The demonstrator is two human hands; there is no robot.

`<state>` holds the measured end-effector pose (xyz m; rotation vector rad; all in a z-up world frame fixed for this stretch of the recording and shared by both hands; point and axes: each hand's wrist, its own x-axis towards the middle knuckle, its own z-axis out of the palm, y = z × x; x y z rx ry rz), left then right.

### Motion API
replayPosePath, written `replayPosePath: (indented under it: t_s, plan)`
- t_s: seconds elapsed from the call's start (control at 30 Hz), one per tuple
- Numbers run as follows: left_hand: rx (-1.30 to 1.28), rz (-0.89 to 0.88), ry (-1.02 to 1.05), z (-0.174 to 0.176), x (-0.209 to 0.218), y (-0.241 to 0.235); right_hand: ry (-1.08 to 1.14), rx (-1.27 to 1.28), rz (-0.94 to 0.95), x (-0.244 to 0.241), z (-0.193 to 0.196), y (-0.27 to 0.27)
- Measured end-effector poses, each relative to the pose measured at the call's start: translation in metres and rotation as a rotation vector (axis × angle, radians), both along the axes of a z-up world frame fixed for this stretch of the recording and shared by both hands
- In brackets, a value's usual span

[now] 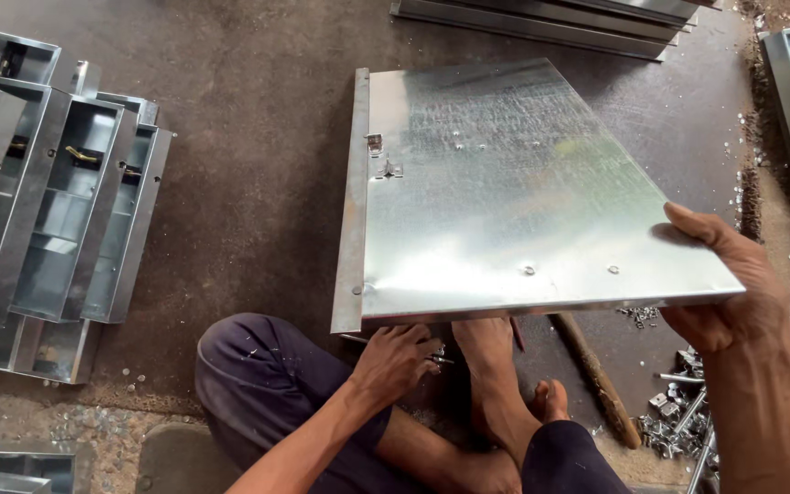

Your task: The person assembles a metal box by aligning a door panel, using a hammer to secure hinges and pins, and installing a latch mechanism by hand and with a hammer.

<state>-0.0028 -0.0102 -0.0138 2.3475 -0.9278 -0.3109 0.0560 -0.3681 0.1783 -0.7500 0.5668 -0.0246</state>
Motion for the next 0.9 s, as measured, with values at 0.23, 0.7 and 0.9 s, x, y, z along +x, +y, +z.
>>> replayPosePath:
  t_s: [0.23, 0.7, 0.9]
  plan:
    - [0.05, 0.06, -0.097, -0.012, 0.019, 0.017, 0.209, -0.092, -0.062, 0.002, -0.009, 0.005]
    - [0.007, 0.661, -0.313, -0.005, 0.131, 0.075, 0.439, -1.245, 0.398, -0.078, -0.136, -0.05]
    - [0.068, 0.771, -0.423, -0.024, 0.141, 0.08, 0.031, -1.764, 0.157, -0.009, -0.192, -0.1]
